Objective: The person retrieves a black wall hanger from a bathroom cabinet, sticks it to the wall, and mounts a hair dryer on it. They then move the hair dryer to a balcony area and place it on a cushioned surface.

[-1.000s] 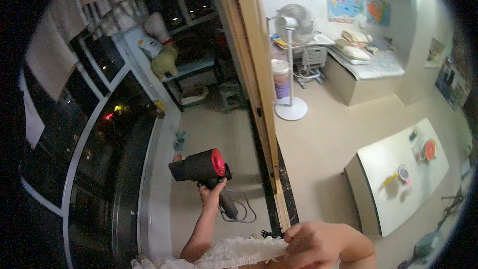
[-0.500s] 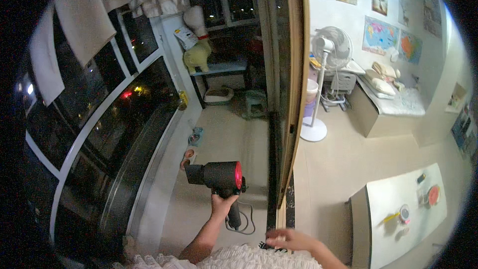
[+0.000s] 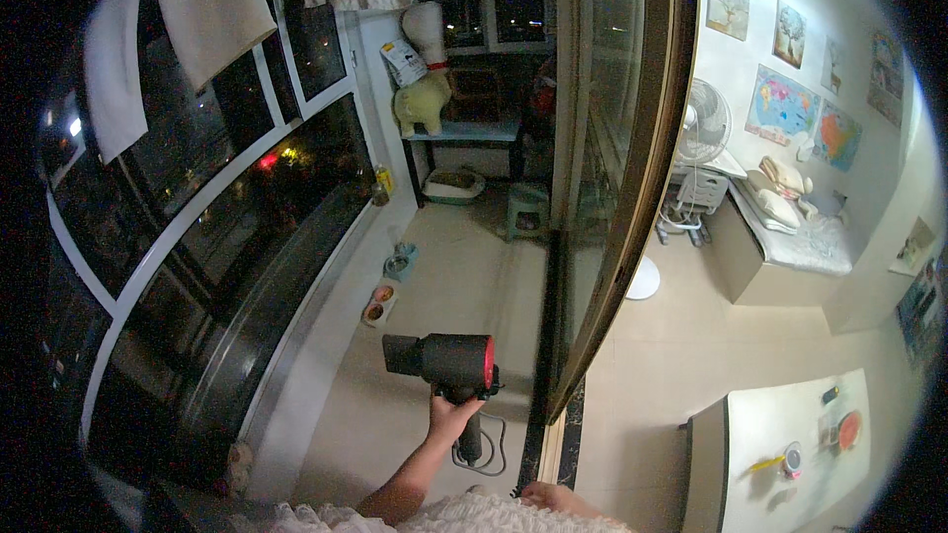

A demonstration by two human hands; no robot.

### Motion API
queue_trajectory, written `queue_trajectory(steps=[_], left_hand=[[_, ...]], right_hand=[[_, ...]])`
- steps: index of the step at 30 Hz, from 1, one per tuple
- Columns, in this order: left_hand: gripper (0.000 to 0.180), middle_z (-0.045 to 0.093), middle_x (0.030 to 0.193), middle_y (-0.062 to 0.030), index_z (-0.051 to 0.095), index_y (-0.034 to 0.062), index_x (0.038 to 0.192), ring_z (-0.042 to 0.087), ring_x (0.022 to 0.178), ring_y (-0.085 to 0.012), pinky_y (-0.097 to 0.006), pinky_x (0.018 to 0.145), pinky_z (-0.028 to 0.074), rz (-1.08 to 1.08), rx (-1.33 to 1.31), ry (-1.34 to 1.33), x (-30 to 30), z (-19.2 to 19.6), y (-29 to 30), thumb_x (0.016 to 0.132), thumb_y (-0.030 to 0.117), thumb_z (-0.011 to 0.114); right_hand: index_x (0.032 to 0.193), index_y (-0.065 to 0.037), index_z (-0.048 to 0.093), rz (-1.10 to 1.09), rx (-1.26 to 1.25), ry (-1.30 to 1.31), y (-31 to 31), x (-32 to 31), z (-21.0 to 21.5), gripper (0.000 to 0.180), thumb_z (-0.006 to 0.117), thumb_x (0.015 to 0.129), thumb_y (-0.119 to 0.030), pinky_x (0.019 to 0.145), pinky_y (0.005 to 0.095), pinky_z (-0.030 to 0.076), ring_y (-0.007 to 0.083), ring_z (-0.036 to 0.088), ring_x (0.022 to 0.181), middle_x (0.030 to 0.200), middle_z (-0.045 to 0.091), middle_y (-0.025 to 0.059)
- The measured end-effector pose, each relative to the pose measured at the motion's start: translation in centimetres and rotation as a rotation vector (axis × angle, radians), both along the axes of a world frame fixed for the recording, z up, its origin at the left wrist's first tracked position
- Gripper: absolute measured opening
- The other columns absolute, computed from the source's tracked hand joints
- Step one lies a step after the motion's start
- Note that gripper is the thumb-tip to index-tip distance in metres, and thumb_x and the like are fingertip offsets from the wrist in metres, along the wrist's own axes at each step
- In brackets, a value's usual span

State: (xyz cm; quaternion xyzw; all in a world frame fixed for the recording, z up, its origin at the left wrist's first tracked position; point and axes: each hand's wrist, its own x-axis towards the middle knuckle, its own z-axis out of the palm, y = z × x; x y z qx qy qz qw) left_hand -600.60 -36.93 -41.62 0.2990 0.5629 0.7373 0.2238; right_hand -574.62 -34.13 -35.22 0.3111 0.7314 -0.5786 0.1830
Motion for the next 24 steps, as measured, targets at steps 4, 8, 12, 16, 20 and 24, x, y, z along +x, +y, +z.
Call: queue_trajectory(steps=[4,8,12,16,20,24], left_hand=[[0.054,0.060,0.100,-0.0076,0.050,0.0021,0.110,0.058,0.090,-0.0179,-0.032,0.078,0.047,-0.048,-0.121,-0.003,-0.6,-0.4,-0.6,0.066,0.012,0.080],[0.048,0.060,0.100,-0.0078,0.051,0.0019,0.108,0.060,0.089,-0.0178,-0.032,0.076,0.048,-0.109,-0.149,0.071,0.1,2.1,-1.0,0.068,0.009,0.078],[0.049,0.060,0.101,-0.0106,0.050,0.0016,0.109,0.060,0.088,-0.0203,-0.032,0.077,0.048,-0.048,-0.089,0.167,0.8,1.5,-1.5,0.069,0.010,0.076],[0.049,0.061,0.098,-0.0110,0.049,0.0009,0.109,0.060,0.089,-0.0225,-0.034,0.078,0.047,-0.135,-0.186,0.181,1.8,2.7,-2.2,0.069,0.010,0.075],[0.044,0.062,0.098,-0.0085,0.054,0.0013,0.106,0.060,0.087,-0.0202,-0.034,0.077,0.048,-0.104,-0.153,0.245,2.2,1.7,-1.7,0.069,0.005,0.075],[0.045,0.063,0.092,-0.0097,0.051,0.0001,0.107,0.062,0.082,-0.0214,-0.034,0.075,0.049,-0.124,-0.155,0.262,1.9,3.1,-1.1,0.070,0.009,0.074]], right_hand=[[0.103,0.000,0.062,-0.137,0.048,0.075,2.1,0.4,-1.5,0.036,0.057,0.090,-0.033,0.074,0.0320,0.047,0.0181,0.061,0.083,0.088,0.066,0.0080],[0.101,-0.004,0.064,-0.035,0.126,0.085,1.2,-0.5,-2.9,0.033,0.055,0.091,-0.034,0.073,0.0339,0.048,0.0236,0.063,0.080,0.087,0.067,0.0085],[0.099,-0.006,0.063,0.092,0.235,0.313,-0.7,-1.1,-7.6,0.034,0.055,0.089,-0.037,0.072,0.0356,0.049,0.0281,0.063,0.080,0.086,0.065,0.0107],[0.099,-0.007,0.063,0.030,0.101,0.101,-0.5,-0.9,-4.9,0.044,0.054,0.088,-0.048,0.070,0.0322,0.049,0.0237,0.064,0.078,0.088,0.066,0.0115],[0.098,-0.003,0.064,-0.164,0.065,0.040,-0.6,1.7,-6.3,0.045,0.057,0.087,-0.047,0.067,0.0308,0.048,0.0202,0.062,0.072,0.083,0.066,0.0126],[0.099,0.001,0.063,-0.328,0.047,0.029,-0.7,3.8,-6.5,0.044,0.060,0.086,-0.041,0.070,0.0313,0.048,0.0211,0.062,0.077,0.085,0.066,0.0139]])
